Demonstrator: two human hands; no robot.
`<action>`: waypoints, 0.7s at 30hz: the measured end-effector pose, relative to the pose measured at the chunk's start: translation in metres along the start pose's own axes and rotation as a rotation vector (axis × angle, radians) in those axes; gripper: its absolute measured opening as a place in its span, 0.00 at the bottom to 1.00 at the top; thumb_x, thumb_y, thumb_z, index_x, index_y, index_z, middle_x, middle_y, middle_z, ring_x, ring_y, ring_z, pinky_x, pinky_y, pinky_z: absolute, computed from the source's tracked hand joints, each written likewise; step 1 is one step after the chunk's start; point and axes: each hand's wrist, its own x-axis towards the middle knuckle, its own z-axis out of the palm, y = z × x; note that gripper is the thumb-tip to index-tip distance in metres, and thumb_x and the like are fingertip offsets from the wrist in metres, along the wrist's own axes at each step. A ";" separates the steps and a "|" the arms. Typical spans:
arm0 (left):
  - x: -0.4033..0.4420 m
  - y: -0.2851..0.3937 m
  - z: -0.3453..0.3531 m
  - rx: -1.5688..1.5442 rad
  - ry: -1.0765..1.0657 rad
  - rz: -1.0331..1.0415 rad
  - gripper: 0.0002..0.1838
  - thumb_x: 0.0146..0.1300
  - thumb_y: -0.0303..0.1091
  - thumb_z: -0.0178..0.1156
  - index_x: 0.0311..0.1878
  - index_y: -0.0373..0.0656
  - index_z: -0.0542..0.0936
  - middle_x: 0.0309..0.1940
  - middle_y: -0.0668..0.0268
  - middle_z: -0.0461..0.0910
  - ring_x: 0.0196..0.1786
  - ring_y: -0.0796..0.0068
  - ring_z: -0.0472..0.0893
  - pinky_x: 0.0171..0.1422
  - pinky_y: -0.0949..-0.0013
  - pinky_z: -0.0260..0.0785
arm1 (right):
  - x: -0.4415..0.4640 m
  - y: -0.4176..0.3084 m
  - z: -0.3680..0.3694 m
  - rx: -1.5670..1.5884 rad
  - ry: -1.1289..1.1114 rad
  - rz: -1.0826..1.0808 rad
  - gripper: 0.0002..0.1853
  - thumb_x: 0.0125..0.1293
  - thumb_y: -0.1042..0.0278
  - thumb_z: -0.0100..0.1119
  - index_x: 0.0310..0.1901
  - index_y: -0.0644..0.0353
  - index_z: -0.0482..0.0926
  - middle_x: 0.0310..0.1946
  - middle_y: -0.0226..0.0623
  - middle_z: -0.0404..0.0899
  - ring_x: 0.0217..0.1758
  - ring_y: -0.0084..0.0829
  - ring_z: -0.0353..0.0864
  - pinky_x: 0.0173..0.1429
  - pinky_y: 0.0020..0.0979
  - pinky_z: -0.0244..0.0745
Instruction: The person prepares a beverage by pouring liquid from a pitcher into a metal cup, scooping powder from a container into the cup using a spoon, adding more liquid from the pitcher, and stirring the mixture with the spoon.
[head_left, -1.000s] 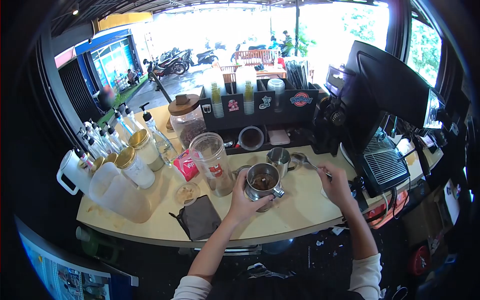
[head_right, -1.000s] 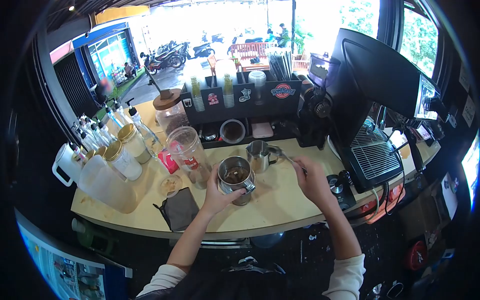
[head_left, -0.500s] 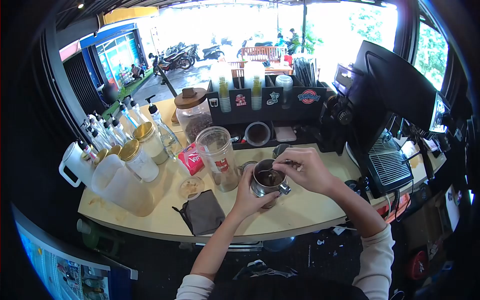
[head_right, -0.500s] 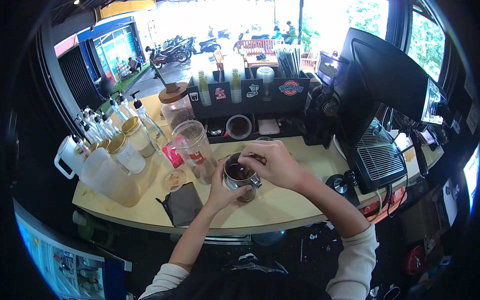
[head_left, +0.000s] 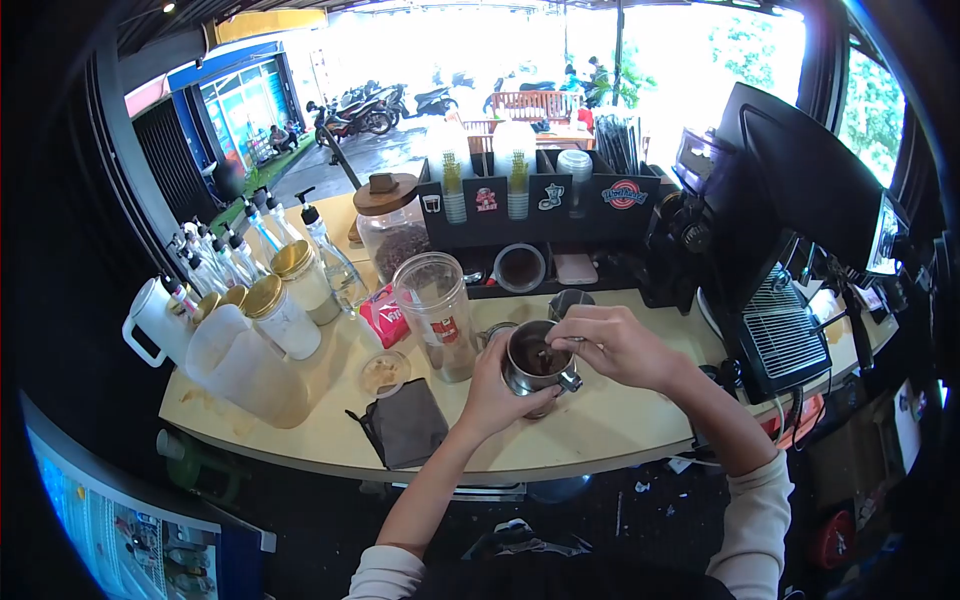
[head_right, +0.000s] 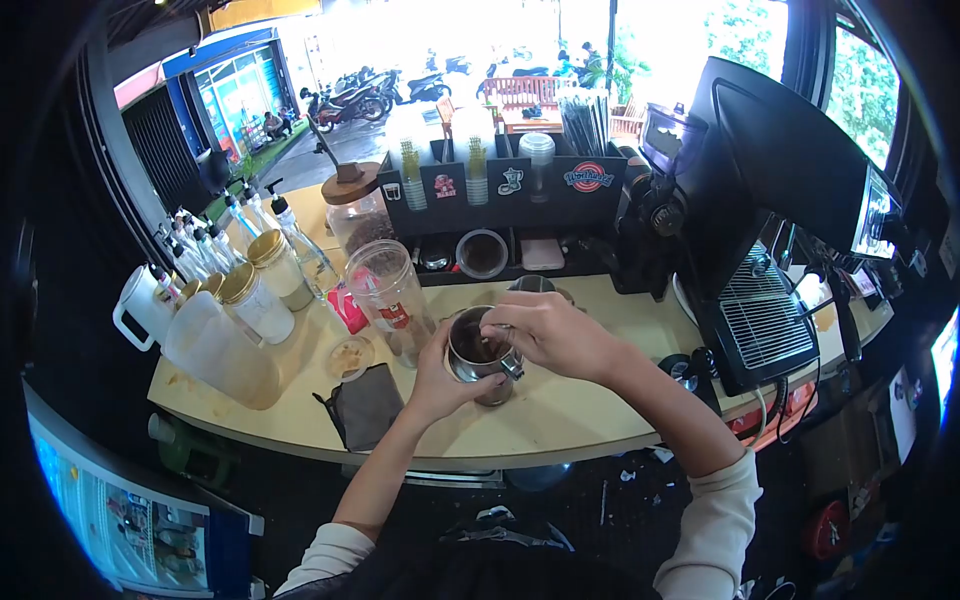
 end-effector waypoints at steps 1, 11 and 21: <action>0.001 0.004 -0.001 0.004 0.004 0.000 0.42 0.37 0.39 0.80 0.57 0.40 0.71 0.49 0.60 0.77 0.56 0.64 0.77 0.63 0.62 0.67 | 0.000 -0.002 -0.001 0.034 -0.031 0.022 0.06 0.65 0.73 0.59 0.40 0.65 0.79 0.33 0.43 0.80 0.34 0.45 0.80 0.38 0.39 0.74; 0.008 0.018 -0.010 -0.047 -0.045 -0.014 0.41 0.36 0.34 0.77 0.59 0.39 0.72 0.50 0.60 0.79 0.54 0.66 0.80 0.62 0.64 0.70 | -0.010 0.005 0.004 0.106 0.046 -0.038 0.05 0.63 0.75 0.62 0.39 0.63 0.82 0.30 0.40 0.82 0.31 0.37 0.81 0.34 0.32 0.74; 0.021 0.021 -0.019 -0.016 -0.072 0.007 0.42 0.34 0.32 0.75 0.60 0.42 0.72 0.53 0.60 0.78 0.58 0.62 0.76 0.66 0.62 0.65 | -0.012 0.002 0.000 0.155 0.114 -0.014 0.05 0.63 0.74 0.62 0.40 0.63 0.80 0.34 0.39 0.81 0.35 0.38 0.81 0.40 0.34 0.76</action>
